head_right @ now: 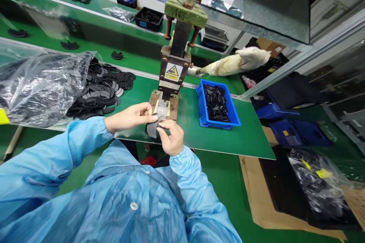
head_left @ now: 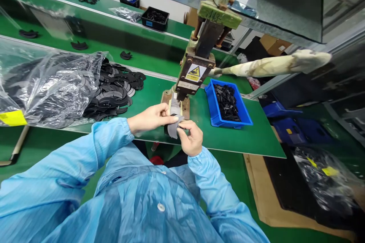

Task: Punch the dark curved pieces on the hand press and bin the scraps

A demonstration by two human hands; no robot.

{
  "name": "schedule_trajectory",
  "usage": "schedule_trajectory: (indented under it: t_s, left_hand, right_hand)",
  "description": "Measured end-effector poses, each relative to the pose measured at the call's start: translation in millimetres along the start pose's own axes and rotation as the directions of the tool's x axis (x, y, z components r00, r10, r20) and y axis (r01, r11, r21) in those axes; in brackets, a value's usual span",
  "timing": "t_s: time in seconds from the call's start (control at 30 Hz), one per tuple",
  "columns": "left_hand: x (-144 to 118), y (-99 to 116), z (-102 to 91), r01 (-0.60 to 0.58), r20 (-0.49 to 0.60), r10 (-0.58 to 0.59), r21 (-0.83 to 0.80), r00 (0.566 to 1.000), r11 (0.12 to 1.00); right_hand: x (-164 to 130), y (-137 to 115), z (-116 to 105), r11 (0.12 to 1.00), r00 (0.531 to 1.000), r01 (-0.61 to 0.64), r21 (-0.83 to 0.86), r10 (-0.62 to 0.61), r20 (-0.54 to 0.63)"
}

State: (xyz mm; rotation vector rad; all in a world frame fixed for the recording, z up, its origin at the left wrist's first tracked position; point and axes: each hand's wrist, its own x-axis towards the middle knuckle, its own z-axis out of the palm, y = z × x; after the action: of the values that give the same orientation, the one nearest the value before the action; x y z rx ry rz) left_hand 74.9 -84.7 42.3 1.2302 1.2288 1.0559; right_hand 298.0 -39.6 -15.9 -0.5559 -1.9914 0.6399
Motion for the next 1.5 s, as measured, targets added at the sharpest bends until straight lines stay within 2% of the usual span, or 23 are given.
schedule_trajectory:
  t_s: [0.03, 0.13, 0.2, 0.23, 0.3, 0.37, 0.43, 0.53, 0.6, 0.73, 0.83, 0.93, 1.03, 1.17, 1.23, 1.27, 1.3, 1.4, 1.5]
  left_hand:
    - [-2, -2, 1.2, 0.001, 0.017, 0.0, -0.052, 1.0, 0.999]
    - [-4, -11, 2.4, 0.082, 0.187, -0.051, -0.164, 0.981, 0.983]
    - [-1, -22, -3.0, 0.103, 0.185, -0.068, -0.189, 0.98, 0.977]
    - [3, -28, -8.3, 0.095, 0.122, -0.07, -0.205, 0.99, 0.974]
    - [14, -42, -23.7, 0.077, -0.071, -0.099, -0.267, 0.993, 0.961]
    - [31, -55, -42.5, 0.085, -0.242, -0.182, -0.362, 0.953, 0.928]
    - [55, -65, -61.1, 0.123, -0.353, -0.308, -0.459, 0.883, 0.88]
    - [102, -70, -85.4, 0.165, -0.448, -0.437, -0.526, 0.78, 0.834]
    - [140, -64, -100.6, 0.145, -0.502, -0.444, -0.527, 0.742, 0.838]
    - [205, -43, -127.1, 0.057, -0.569, -0.392, -0.517, 0.723, 0.854]
    - [223, -40, -132.4, 0.078, -0.572, -0.397, -0.5, 0.718, 0.862]
    - [213, -55, -122.4, 0.152, -0.562, -0.428, -0.47, 0.708, 0.87]
    - [187, -72, -105.5, 0.187, -0.56, -0.422, -0.427, 0.713, 0.884]
    - [137, -84, -80.6, 0.207, -0.524, -0.387, -0.37, 0.758, 0.906]
    - [107, -89, -69.5, 0.226, -0.489, -0.38, -0.344, 0.785, 0.911]
    - [91, -93, -64.8, 0.236, -0.47, -0.374, -0.326, 0.8, 0.915]
    - [76, -98, -60.7, 0.228, -0.439, -0.334, -0.278, 0.834, 0.933]
    - [36, -114, -49.5, 0.202, -0.358, -0.234, -0.127, 0.904, 0.971]
    - [10, -124, -37.8, 0.136, -0.317, -0.072, 0.184, 0.946, 0.973]
  right_hand:
    - [0, 0, 0, 1.0, 1.0, -0.002, 0.008, 0.002, 0.002]
    - [1, 3, -1, 1.0, 0.999, -0.012, 0.02, 0.011, 0.053]
    - [-1, 11, -6, 0.999, 0.995, -0.048, 0.0, 0.048, 0.087]
    - [-2, 17, -10, 0.997, 0.993, -0.078, -0.021, 0.08, 0.087]
    - [-7, 33, -21, 0.984, 0.986, -0.159, -0.077, 0.162, 0.045]
    - [-14, 51, -32, 0.961, 0.971, -0.24, -0.135, 0.239, -0.029]
    - [-21, 68, -41, 0.937, 0.954, -0.297, -0.183, 0.286, -0.086]
    - [-31, 83, -44, 0.919, 0.948, -0.318, -0.231, 0.305, -0.092]
    - [-34, 86, -43, 0.917, 0.95, -0.311, -0.251, 0.302, -0.072]
    - [-35, 86, -42, 0.91, 0.952, -0.305, -0.28, 0.298, -0.069]
    - [-34, 85, -43, 0.906, 0.952, -0.306, -0.293, 0.296, -0.081]
    - [-33, 84, -44, 0.908, 0.953, -0.304, -0.289, 0.294, -0.08]
    - [-31, 82, -43, 0.914, 0.954, -0.3, -0.272, 0.292, -0.069]
    - [-28, 72, -44, 0.918, 0.954, -0.294, -0.266, 0.3, -0.019]
    - [-23, 69, -52, 0.913, 0.951, -0.294, -0.285, 0.309, 0.01]
    - [-18, 69, -59, 0.906, 0.948, -0.298, -0.302, 0.317, 0.015]
    - [-12, 71, -68, 0.894, 0.944, -0.308, -0.325, 0.329, 0.011]
    - [14, 86, -110, 0.823, 0.919, -0.375, -0.427, 0.39, -0.055]
    - [46, 115, -162, 0.695, 0.867, -0.472, -0.542, 0.476, -0.146]
